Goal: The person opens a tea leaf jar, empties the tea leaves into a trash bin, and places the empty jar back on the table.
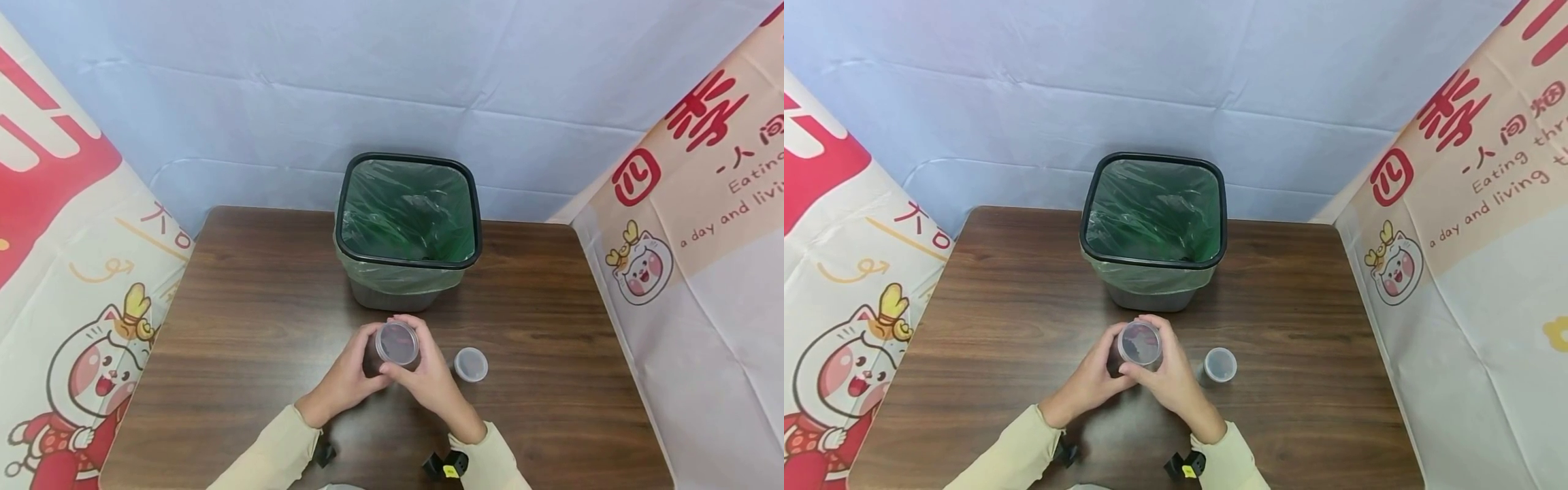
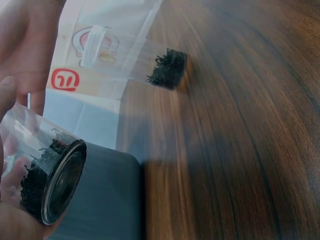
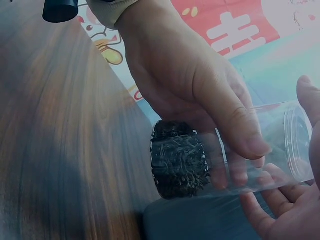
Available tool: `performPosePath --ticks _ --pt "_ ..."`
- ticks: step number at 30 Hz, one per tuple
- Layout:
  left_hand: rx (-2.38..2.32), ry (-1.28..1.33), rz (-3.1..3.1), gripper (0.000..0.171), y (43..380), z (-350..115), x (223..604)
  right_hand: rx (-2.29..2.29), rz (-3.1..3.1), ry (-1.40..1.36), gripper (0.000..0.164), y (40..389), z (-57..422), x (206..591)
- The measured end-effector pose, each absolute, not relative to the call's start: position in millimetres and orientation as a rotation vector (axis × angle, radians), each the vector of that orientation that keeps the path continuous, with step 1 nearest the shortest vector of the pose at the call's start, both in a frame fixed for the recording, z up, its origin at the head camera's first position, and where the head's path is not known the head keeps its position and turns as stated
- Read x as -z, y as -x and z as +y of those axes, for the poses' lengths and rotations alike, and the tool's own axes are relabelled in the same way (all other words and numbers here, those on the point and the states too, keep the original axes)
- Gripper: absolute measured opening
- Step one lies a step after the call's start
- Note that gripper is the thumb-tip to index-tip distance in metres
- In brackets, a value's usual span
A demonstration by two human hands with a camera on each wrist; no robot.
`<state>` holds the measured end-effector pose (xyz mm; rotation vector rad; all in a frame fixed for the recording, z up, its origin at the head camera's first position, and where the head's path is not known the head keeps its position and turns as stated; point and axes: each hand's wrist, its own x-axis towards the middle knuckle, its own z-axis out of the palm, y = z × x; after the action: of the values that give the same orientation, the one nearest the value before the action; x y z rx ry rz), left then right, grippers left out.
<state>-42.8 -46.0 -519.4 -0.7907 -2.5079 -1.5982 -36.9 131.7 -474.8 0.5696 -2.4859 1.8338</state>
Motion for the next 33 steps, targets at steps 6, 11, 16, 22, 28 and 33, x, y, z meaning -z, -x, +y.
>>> performPosePath --ticks 6,11,16,22,28,33 --pt "1.593 0.801 -2.491 0.072 42.9 -45.7 518.0 -1.838 -2.482 -0.575 0.074 37.0 132.5 475.0" --pt "1.586 0.81 -2.492 0.072 43.0 -46.3 516.6 -1.842 -2.49 -0.563 0.074 36.9 133.0 474.0" --pt "1.587 0.809 -2.503 0.071 42.8 -47.4 515.0 -1.83 -2.5 -0.553 0.073 35.0 131.3 464.8" --pt "1.574 0.824 -2.5 0.072 43.4 -48.9 513.4 -1.859 -2.487 -0.565 0.07 30.0 126.9 438.9" --pt "1.568 0.83 -2.501 0.072 43.8 -50.4 512.6 -1.859 -2.477 -0.584 0.071 31.2 128.3 447.2" --pt "1.588 0.812 -2.499 0.072 44.8 -51.2 512.3 -1.868 -2.469 -0.579 0.074 35.0 131.6 468.6"
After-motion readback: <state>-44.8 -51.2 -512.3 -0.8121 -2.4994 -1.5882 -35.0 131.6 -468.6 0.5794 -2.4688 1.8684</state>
